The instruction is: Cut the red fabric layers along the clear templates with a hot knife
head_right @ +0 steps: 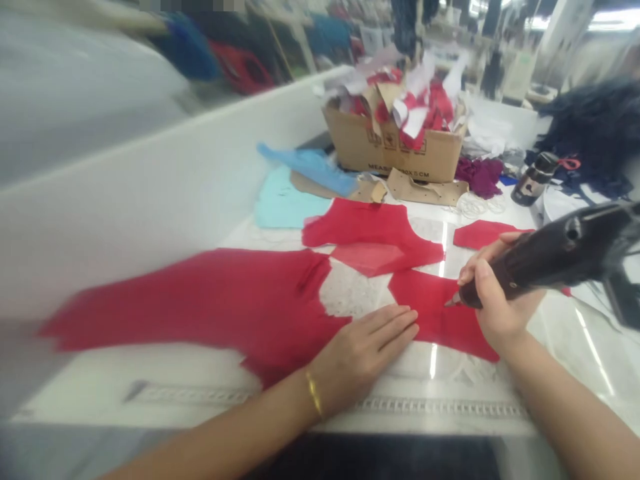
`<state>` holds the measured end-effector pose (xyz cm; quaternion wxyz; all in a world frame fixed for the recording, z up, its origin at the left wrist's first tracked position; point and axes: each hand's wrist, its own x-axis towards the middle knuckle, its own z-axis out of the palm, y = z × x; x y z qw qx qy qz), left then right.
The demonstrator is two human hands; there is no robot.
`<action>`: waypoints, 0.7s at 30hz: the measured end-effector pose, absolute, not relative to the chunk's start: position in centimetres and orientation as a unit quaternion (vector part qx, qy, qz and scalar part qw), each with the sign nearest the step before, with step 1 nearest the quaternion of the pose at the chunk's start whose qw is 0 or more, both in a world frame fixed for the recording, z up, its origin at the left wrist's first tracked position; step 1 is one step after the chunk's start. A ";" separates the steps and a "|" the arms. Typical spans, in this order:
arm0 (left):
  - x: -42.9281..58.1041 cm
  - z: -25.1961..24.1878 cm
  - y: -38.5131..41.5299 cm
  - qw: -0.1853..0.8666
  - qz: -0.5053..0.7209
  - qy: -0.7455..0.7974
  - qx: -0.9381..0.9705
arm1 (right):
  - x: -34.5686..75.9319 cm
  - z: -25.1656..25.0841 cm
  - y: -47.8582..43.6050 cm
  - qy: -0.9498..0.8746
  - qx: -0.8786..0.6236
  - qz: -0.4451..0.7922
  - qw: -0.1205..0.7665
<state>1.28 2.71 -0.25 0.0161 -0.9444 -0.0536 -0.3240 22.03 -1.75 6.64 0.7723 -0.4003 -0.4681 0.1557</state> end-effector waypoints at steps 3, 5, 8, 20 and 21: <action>1.4 0.0 2.8 0.015 -0.345 -0.069 -0.936 | 21.0 6.2 1.0 -0.480 -0.399 0.150 0.767; 1.5 0.0 3.0 0.017 -0.342 -0.086 -0.936 | 20.4 6.0 2.6 -0.492 -0.399 0.144 0.760; 1.6 -0.3 3.3 0.010 -0.330 -0.105 -0.938 | 19.7 5.7 4.4 -0.503 -0.389 0.140 0.759; 0.7 0.7 7.5 0.002 -0.137 -0.231 -0.963 | 20.0 5.8 5.5 -0.511 -0.381 0.112 0.763; 1.2 0.8 8.5 -0.011 -0.103 -0.242 -0.965 | 20.0 5.8 5.3 -0.511 -0.380 0.114 0.763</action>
